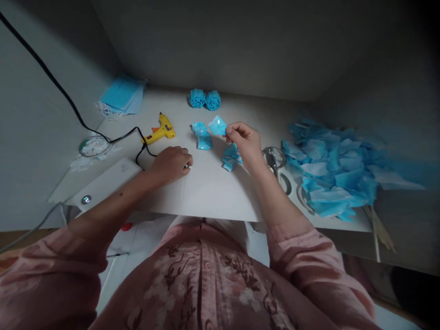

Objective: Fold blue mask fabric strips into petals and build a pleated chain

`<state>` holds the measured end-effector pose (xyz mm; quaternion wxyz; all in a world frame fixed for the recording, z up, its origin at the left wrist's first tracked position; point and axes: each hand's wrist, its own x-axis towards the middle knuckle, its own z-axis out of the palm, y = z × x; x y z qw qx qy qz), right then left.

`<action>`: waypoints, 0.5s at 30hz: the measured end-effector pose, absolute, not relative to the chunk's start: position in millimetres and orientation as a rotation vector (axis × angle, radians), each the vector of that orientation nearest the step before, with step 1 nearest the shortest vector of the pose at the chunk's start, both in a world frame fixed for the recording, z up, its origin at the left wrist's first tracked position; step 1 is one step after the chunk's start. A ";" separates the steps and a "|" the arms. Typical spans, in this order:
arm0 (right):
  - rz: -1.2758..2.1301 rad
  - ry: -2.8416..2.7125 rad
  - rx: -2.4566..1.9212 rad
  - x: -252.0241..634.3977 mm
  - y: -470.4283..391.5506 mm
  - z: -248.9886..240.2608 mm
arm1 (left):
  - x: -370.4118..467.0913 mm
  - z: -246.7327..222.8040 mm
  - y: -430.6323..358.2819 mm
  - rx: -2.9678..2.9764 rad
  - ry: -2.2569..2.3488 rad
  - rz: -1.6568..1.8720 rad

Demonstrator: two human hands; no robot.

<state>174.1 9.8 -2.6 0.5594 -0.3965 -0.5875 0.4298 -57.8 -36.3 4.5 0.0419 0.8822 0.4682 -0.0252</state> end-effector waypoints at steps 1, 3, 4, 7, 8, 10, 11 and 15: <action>1.018 -1.383 -0.934 174.2 9.7 -2.4 | -56.7 3.9 -35.7 2.706 1.429 -0.072; 1.027 -1.377 -0.935 174.5 9.5 -1.8 | -57.9 7.0 -35.7 2.706 1.437 -0.043; 1.032 -1.373 -0.934 174.8 9.5 -1.5 | -61.2 11.6 -36.6 2.689 1.467 -0.003; 1.029 -1.361 -0.931 175.6 9.7 -0.8 | -88.8 36.6 -43.2 2.547 1.710 0.222; 1.024 -1.359 -0.933 175.7 9.7 -0.6 | -104.7 46.2 -46.6 2.486 1.818 0.277; 1.020 -1.356 -0.939 175.6 9.6 -0.5 | -145.2 61.3 -53.9 2.337 2.054 0.296; 1.023 -1.356 -0.944 175.3 9.4 -0.5 | -168.6 65.4 -57.5 2.233 2.149 0.252; 1.034 -1.369 -0.963 173.9 8.8 -1.5 | -258.7 55.3 -68.0 1.978 2.421 0.248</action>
